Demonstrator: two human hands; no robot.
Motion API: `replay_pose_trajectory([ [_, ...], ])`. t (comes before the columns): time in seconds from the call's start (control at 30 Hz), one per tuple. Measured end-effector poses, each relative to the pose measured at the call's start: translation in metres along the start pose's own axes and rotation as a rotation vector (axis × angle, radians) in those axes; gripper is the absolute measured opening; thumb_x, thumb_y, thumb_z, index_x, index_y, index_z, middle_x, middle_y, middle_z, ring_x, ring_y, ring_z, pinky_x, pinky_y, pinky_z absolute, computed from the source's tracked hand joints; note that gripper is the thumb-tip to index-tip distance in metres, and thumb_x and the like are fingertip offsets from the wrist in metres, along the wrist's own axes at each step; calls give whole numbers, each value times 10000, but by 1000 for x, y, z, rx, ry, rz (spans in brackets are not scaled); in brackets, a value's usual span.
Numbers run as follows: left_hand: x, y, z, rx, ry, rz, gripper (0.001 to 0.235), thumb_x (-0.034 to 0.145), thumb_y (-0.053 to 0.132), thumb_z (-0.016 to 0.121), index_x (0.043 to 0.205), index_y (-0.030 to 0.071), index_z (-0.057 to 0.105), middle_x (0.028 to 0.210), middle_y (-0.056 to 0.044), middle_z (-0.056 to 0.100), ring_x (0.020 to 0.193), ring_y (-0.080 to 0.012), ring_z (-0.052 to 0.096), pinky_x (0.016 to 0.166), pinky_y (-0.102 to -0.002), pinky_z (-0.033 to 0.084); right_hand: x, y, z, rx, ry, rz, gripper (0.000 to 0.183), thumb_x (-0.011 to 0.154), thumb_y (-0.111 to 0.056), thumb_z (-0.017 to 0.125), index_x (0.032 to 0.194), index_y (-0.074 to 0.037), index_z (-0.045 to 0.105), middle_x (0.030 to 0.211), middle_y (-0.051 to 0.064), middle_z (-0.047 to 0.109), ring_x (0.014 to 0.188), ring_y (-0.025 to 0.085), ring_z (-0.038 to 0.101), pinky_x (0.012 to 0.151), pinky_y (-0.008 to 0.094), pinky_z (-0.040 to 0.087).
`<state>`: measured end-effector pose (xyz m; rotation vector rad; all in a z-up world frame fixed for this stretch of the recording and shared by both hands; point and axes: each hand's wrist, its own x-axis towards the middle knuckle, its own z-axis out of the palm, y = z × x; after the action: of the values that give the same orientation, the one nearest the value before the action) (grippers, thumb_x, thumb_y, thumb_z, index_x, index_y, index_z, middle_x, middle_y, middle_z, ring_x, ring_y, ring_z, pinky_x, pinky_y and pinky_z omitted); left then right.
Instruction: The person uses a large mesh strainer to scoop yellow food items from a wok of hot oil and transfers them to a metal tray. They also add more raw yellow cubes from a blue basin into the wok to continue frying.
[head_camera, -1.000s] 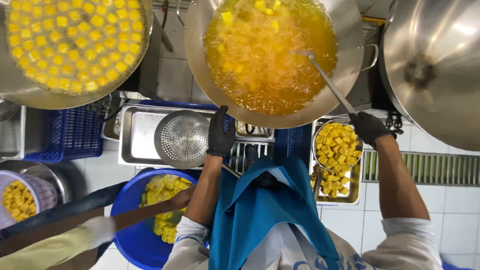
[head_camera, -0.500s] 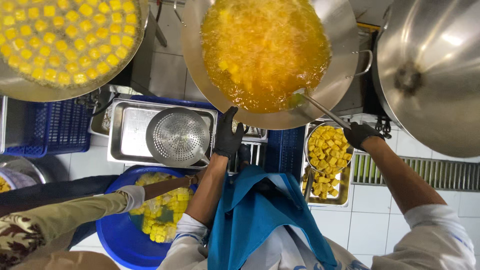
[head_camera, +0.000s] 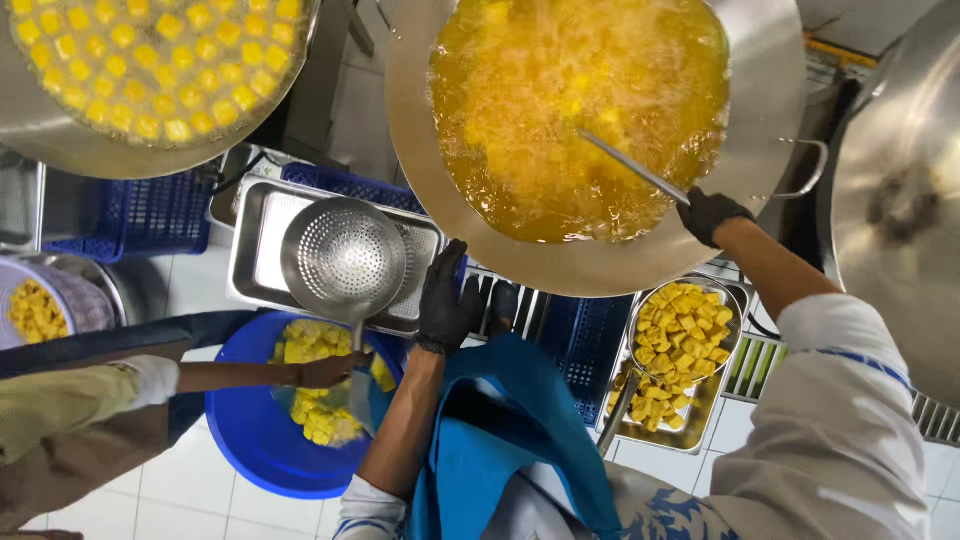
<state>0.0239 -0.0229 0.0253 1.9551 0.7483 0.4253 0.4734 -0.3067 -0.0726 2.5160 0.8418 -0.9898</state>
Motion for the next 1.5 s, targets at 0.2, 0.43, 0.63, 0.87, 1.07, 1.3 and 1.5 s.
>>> replay_pose_trajectory([
  [0.2, -8, 0, -7, 19, 73, -13, 555, 959, 133, 648, 1479, 12, 498, 1463, -240, 555, 1359, -397, 539, 1163, -459, 438, 45, -58, -34, 43, 20, -57, 534, 1075, -486, 358, 1350, -52, 506, 1075, 324, 714, 984, 516, 688, 888, 616, 529],
  [0.43, -8, -5, -24, 52, 79, -3, 568, 938, 123, 654, 1468, -6, 498, 1488, -271, 528, 1395, -418, 504, 1181, -476, 396, 86, -119, -44, 196, 151, -87, 550, 1080, -491, 377, 1359, -31, 496, 1104, 348, 677, 1030, 538, 649, 897, 614, 504],
  [0.63, 3, -7, -26, 33, 80, 45, 597, 918, 134, 657, 1469, -17, 483, 1449, -262, 552, 1366, -404, 519, 1173, -469, 395, 46, -161, -72, 473, 212, -153, 540, 1061, -526, 451, 1158, -46, 678, 982, 270, 690, 901, 444, 662, 786, 536, 524],
  [0.87, 23, -6, -19, 5, 108, 187, 524, 964, 94, 669, 1461, 28, 520, 1470, -224, 569, 1389, -379, 534, 1185, -452, 421, -108, -113, -85, 704, 80, 79, 506, 1023, -506, 480, 1141, -63, 693, 711, 148, 622, 547, 266, 583, 535, 435, 469],
  [1.07, 47, -24, 1, -95, 71, 305, 558, 940, 79, 672, 1472, 48, 506, 1481, -214, 553, 1389, -378, 533, 1177, -449, 432, -206, -78, -12, 856, 123, 236, 520, 1046, -479, 529, 1118, 14, 678, 740, 125, 634, 597, 235, 582, 554, 425, 487],
  [1.3, 56, -37, 14, -109, -8, 321, 527, 943, 82, 670, 1449, 43, 530, 1471, -216, 549, 1374, -385, 538, 1159, -442, 448, -278, -109, 68, 1041, 128, 295, 464, 1026, -474, 512, 1160, -71, 698, 741, 96, 615, 618, 203, 553, 565, 394, 446],
  [1.5, 48, -55, 19, -104, -32, 315, 531, 928, 92, 672, 1437, 28, 534, 1452, -218, 567, 1353, -389, 548, 1149, -452, 440, -305, -135, 94, 886, 143, 272, 523, 1025, -492, 493, 1142, -34, 714, 814, 156, 702, 723, 235, 637, 679, 380, 511],
])
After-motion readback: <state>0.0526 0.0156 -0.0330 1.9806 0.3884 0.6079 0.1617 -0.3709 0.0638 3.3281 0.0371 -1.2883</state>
